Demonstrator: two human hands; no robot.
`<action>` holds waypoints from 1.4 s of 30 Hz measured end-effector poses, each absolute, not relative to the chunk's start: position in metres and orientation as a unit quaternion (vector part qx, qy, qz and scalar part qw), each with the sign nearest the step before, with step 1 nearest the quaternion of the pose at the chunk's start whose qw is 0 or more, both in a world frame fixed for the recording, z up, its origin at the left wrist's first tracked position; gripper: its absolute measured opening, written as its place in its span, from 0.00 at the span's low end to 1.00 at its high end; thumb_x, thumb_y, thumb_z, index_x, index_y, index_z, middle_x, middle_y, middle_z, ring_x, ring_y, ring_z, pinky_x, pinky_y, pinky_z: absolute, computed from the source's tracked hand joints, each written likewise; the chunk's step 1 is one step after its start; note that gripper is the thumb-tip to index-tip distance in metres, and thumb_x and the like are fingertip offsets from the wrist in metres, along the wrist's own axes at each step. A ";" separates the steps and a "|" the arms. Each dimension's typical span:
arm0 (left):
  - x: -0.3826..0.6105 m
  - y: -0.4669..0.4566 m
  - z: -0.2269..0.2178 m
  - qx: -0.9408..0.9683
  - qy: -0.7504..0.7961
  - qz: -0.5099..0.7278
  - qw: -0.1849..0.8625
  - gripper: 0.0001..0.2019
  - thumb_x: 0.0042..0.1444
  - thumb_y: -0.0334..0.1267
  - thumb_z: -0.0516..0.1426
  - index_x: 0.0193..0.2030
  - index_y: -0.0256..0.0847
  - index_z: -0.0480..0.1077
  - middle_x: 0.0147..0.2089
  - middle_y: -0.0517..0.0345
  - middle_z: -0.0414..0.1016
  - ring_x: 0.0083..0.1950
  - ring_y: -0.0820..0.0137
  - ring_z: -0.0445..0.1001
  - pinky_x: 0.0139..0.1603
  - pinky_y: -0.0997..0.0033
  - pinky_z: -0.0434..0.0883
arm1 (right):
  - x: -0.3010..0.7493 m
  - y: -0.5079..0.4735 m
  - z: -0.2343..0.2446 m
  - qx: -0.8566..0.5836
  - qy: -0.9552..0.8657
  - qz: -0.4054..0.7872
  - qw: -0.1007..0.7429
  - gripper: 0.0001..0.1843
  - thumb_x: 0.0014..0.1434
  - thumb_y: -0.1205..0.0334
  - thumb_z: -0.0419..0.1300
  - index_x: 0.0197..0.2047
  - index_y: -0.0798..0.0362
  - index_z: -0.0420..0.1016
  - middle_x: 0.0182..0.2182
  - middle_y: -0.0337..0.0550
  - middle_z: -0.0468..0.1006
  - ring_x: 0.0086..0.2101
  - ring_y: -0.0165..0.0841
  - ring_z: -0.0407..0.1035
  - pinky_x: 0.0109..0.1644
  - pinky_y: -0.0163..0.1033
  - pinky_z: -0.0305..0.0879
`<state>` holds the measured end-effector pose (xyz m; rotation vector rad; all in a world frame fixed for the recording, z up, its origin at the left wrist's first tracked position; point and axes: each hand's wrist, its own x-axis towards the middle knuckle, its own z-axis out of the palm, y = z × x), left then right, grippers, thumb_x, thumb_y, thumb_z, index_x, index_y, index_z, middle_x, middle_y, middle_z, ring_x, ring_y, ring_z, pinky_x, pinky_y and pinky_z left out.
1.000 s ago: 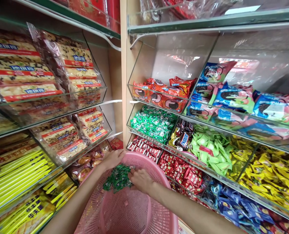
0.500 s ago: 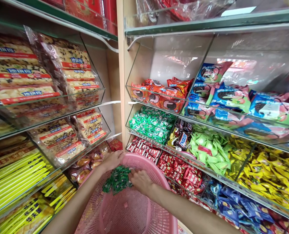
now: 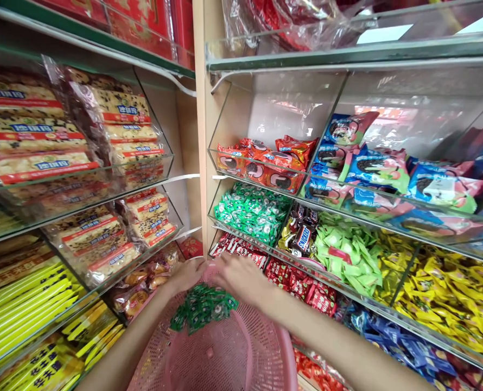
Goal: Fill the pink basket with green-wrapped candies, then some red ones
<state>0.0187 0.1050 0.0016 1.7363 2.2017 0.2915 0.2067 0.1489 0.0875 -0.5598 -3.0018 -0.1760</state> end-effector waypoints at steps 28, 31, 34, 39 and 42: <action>0.019 0.103 0.007 0.606 0.772 0.111 0.158 0.22 0.63 0.47 0.38 0.43 0.44 0.70 0.46 0.51 0.76 0.50 0.61 0.73 0.44 0.68 0.64 | 0.221 0.254 0.154 -0.326 -0.922 -0.200 -0.064 0.13 0.62 0.61 0.50 0.41 0.56 0.74 0.42 0.53 0.75 0.43 0.40 0.71 0.41 0.38 0.65; 0.020 0.103 0.010 0.597 0.779 0.104 0.163 0.22 0.62 0.48 0.38 0.44 0.44 0.70 0.46 0.51 0.76 0.50 0.62 0.72 0.45 0.69 0.63 | 0.220 0.255 0.153 -0.333 -0.919 -0.202 -0.053 0.14 0.63 0.61 0.49 0.41 0.56 0.73 0.41 0.52 0.75 0.43 0.40 0.71 0.40 0.38 0.66; 0.020 0.103 0.011 0.591 0.783 0.100 0.164 0.22 0.62 0.48 0.39 0.44 0.44 0.71 0.46 0.51 0.76 0.50 0.62 0.73 0.45 0.69 0.63 | 0.218 0.254 0.153 -0.353 -0.914 -0.194 -0.045 0.13 0.63 0.62 0.49 0.43 0.57 0.72 0.42 0.53 0.75 0.43 0.39 0.72 0.40 0.37 0.65; 0.020 0.103 0.011 0.593 0.783 0.098 0.160 0.22 0.62 0.48 0.39 0.43 0.43 0.71 0.46 0.51 0.76 0.49 0.61 0.73 0.45 0.69 0.63 | 0.214 0.253 0.148 -0.371 -0.909 -0.188 -0.036 0.12 0.61 0.62 0.53 0.44 0.58 0.71 0.42 0.54 0.75 0.43 0.38 0.71 0.41 0.36 0.65; 0.019 0.103 0.012 0.593 0.782 0.098 0.162 0.22 0.62 0.48 0.39 0.43 0.42 0.71 0.46 0.50 0.76 0.50 0.61 0.73 0.45 0.69 0.63 | 0.214 0.253 0.147 -0.359 -0.909 -0.207 -0.033 0.11 0.61 0.63 0.53 0.43 0.57 0.72 0.42 0.54 0.75 0.43 0.39 0.71 0.42 0.37 0.64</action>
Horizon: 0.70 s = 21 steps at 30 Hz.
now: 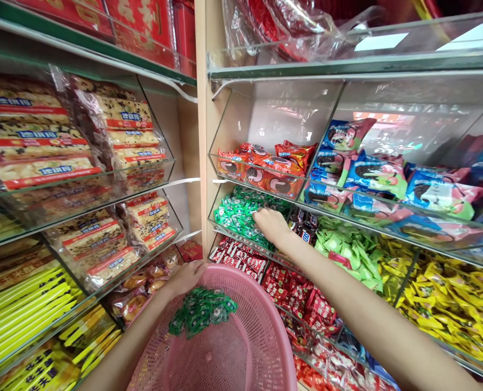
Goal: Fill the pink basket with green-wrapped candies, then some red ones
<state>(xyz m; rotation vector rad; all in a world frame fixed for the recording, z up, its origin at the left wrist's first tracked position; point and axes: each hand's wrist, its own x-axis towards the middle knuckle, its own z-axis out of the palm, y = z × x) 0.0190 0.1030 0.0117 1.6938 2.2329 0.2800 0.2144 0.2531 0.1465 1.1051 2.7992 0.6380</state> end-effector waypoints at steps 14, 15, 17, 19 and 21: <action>0.020 0.106 0.015 0.596 0.780 0.092 0.164 0.22 0.62 0.48 0.39 0.44 0.43 0.71 0.46 0.50 0.76 0.50 0.62 0.73 0.46 0.69 0.64 | 0.222 0.248 0.170 0.347 0.910 0.227 0.003 0.10 0.60 0.66 0.51 0.43 0.55 0.70 0.41 0.49 0.75 0.42 0.37 0.70 0.40 0.37 0.64; 0.020 0.106 0.015 0.598 0.779 0.092 0.164 0.22 0.62 0.48 0.39 0.44 0.43 0.71 0.46 0.50 0.76 0.50 0.62 0.73 0.46 0.69 0.64 | 0.220 0.247 0.171 0.349 0.910 0.225 -0.002 0.10 0.60 0.65 0.51 0.43 0.55 0.70 0.41 0.49 0.75 0.42 0.37 0.70 0.40 0.37 0.64; 0.020 0.107 0.014 0.600 0.778 0.091 0.163 0.22 0.62 0.48 0.39 0.44 0.43 0.71 0.47 0.50 0.76 0.50 0.62 0.73 0.46 0.69 0.64 | 0.213 0.244 0.169 0.349 0.910 0.225 -0.001 0.10 0.61 0.65 0.51 0.42 0.55 0.71 0.41 0.50 0.75 0.43 0.38 0.70 0.40 0.37 0.64; 0.020 0.107 0.013 0.599 0.778 0.091 0.162 0.22 0.62 0.48 0.39 0.44 0.43 0.71 0.47 0.50 0.76 0.50 0.62 0.73 0.46 0.69 0.64 | 0.204 0.242 0.165 0.348 0.910 0.227 0.009 0.10 0.60 0.66 0.51 0.42 0.56 0.72 0.41 0.51 0.75 0.43 0.39 0.70 0.40 0.37 0.65; 0.020 0.106 0.012 0.597 0.780 0.092 0.165 0.22 0.63 0.48 0.39 0.44 0.43 0.71 0.47 0.50 0.76 0.50 0.62 0.72 0.47 0.69 0.63 | 0.197 0.242 0.159 0.346 0.910 0.227 0.023 0.10 0.60 0.66 0.52 0.42 0.57 0.72 0.41 0.53 0.76 0.44 0.40 0.70 0.41 0.37 0.65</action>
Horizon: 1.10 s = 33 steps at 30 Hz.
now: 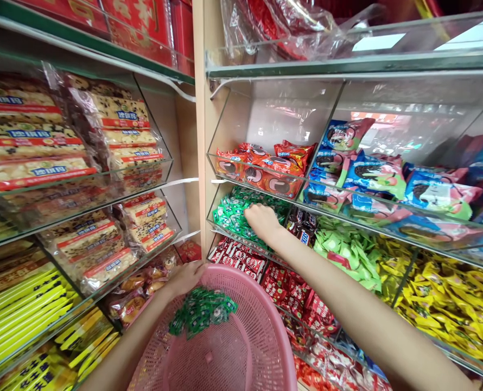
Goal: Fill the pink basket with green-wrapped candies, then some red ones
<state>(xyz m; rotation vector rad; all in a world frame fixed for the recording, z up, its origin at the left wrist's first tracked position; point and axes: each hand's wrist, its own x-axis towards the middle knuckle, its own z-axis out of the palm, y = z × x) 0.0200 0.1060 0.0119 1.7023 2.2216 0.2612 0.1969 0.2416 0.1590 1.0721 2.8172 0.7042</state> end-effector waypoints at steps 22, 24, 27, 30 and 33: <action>0.017 0.100 0.008 0.601 0.772 0.125 0.166 0.23 0.63 0.47 0.38 0.42 0.41 0.71 0.44 0.48 0.76 0.47 0.60 0.73 0.42 0.67 0.64 | 0.191 0.250 0.145 0.357 0.911 0.204 0.029 0.12 0.59 0.61 0.53 0.42 0.57 0.73 0.41 0.53 0.76 0.44 0.41 0.70 0.42 0.39 0.66; 0.016 0.100 0.010 0.598 0.775 0.119 0.166 0.23 0.63 0.47 0.37 0.42 0.41 0.70 0.45 0.47 0.76 0.48 0.58 0.73 0.43 0.66 0.64 | 0.192 0.250 0.145 0.360 0.909 0.208 0.028 0.12 0.59 0.61 0.52 0.42 0.57 0.72 0.41 0.53 0.76 0.44 0.40 0.70 0.42 0.39 0.65; 0.016 0.099 0.012 0.590 0.780 0.114 0.176 0.22 0.63 0.48 0.38 0.43 0.42 0.70 0.46 0.48 0.76 0.50 0.60 0.72 0.45 0.68 0.63 | 0.193 0.248 0.144 0.364 0.906 0.217 0.021 0.12 0.60 0.61 0.52 0.43 0.57 0.71 0.40 0.53 0.76 0.44 0.40 0.70 0.41 0.39 0.65; 0.017 0.100 0.014 0.585 0.782 0.111 0.183 0.22 0.62 0.48 0.39 0.44 0.42 0.70 0.47 0.49 0.76 0.50 0.61 0.72 0.46 0.69 0.63 | 0.192 0.243 0.143 0.369 0.903 0.222 0.014 0.12 0.59 0.62 0.53 0.43 0.58 0.71 0.40 0.54 0.75 0.44 0.41 0.69 0.39 0.38 0.66; 0.017 0.100 0.015 0.584 0.783 0.111 0.186 0.22 0.62 0.48 0.39 0.45 0.42 0.70 0.47 0.49 0.76 0.51 0.61 0.72 0.47 0.69 0.62 | 0.189 0.237 0.142 0.372 0.902 0.217 0.017 0.12 0.59 0.63 0.53 0.43 0.58 0.71 0.41 0.56 0.75 0.44 0.42 0.69 0.39 0.39 0.65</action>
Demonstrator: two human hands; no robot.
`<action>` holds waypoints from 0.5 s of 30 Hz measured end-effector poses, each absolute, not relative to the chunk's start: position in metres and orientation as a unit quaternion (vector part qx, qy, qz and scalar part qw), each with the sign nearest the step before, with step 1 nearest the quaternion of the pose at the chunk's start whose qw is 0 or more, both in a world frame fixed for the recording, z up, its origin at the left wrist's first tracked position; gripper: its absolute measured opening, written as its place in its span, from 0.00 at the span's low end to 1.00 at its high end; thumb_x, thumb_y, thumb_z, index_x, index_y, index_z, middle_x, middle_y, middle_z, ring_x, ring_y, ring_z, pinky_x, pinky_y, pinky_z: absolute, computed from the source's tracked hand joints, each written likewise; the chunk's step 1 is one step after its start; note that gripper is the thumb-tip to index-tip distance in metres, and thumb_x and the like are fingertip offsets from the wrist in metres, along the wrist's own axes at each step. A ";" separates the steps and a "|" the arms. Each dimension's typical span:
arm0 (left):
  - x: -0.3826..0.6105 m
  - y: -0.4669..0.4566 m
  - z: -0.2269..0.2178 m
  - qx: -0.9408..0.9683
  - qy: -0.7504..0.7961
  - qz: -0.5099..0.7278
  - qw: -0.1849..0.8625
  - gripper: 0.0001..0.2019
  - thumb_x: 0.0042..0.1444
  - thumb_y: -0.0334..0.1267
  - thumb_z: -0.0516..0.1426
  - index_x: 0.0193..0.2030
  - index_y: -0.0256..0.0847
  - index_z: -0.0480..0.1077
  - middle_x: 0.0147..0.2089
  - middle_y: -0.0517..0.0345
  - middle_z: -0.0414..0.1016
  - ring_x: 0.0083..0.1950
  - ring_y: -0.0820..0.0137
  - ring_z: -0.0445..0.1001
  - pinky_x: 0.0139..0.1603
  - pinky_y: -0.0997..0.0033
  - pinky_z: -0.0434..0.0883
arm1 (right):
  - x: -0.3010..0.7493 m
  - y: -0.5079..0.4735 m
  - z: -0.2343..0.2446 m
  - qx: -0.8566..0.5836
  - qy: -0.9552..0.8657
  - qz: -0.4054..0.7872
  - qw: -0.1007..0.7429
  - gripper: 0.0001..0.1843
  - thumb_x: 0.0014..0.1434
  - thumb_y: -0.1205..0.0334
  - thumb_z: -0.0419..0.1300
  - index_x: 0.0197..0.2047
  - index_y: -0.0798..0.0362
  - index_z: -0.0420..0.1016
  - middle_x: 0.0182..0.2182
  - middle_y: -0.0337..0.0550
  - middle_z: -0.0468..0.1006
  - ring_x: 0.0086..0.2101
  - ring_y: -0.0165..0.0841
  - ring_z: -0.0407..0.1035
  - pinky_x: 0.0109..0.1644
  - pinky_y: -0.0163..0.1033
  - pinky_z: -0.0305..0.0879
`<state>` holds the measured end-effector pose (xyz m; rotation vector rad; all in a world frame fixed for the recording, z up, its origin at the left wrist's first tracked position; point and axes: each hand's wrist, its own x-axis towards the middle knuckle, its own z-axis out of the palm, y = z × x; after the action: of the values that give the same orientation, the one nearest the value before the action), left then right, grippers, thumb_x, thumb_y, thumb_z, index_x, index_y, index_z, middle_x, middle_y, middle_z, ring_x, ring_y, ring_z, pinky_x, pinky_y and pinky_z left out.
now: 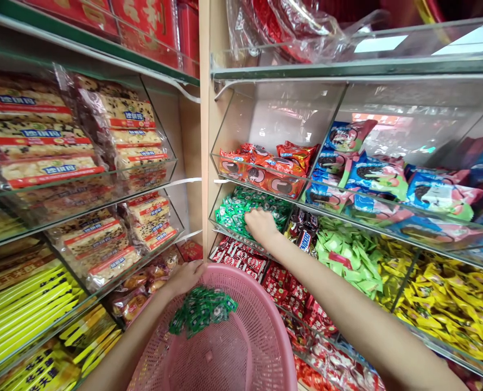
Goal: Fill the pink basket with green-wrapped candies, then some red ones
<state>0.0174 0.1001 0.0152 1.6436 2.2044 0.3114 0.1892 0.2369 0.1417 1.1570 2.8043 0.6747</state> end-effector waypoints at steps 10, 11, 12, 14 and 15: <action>0.016 0.098 0.014 0.577 0.785 0.122 0.189 0.22 0.62 0.47 0.39 0.46 0.42 0.70 0.48 0.49 0.75 0.52 0.61 0.71 0.47 0.68 0.62 | 0.185 0.237 0.132 0.378 0.893 0.244 -0.015 0.13 0.60 0.68 0.49 0.42 0.60 0.72 0.40 0.57 0.74 0.42 0.41 0.68 0.40 0.40 0.64; 0.016 0.098 0.014 0.579 0.784 0.122 0.189 0.22 0.62 0.47 0.38 0.45 0.42 0.70 0.48 0.49 0.75 0.52 0.61 0.71 0.47 0.69 0.62 | 0.185 0.237 0.131 0.375 0.893 0.250 -0.015 0.13 0.60 0.67 0.49 0.42 0.60 0.72 0.40 0.57 0.74 0.43 0.41 0.68 0.40 0.41 0.64; 0.016 0.098 0.014 0.579 0.784 0.121 0.189 0.22 0.62 0.47 0.38 0.45 0.43 0.70 0.48 0.50 0.76 0.52 0.61 0.71 0.47 0.69 0.62 | 0.185 0.238 0.130 0.371 0.893 0.255 -0.014 0.13 0.60 0.67 0.48 0.42 0.60 0.72 0.40 0.58 0.74 0.43 0.42 0.67 0.41 0.41 0.64; 0.017 0.099 0.015 0.576 0.787 0.118 0.188 0.22 0.62 0.48 0.39 0.45 0.42 0.70 0.48 0.50 0.76 0.52 0.62 0.71 0.48 0.69 0.62 | 0.184 0.240 0.127 0.366 0.893 0.263 -0.015 0.13 0.60 0.69 0.48 0.41 0.59 0.73 0.41 0.58 0.74 0.43 0.42 0.67 0.41 0.41 0.64; 0.017 0.099 0.015 0.575 0.788 0.116 0.187 0.22 0.62 0.48 0.39 0.45 0.42 0.70 0.48 0.50 0.76 0.52 0.62 0.71 0.48 0.69 0.62 | 0.183 0.241 0.125 0.366 0.892 0.265 -0.017 0.14 0.60 0.70 0.47 0.41 0.59 0.73 0.41 0.58 0.74 0.43 0.41 0.67 0.40 0.41 0.64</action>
<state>0.0170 0.0990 0.0154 1.6189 2.2174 0.3254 0.1831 0.2408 0.1254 1.1632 2.8335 0.8411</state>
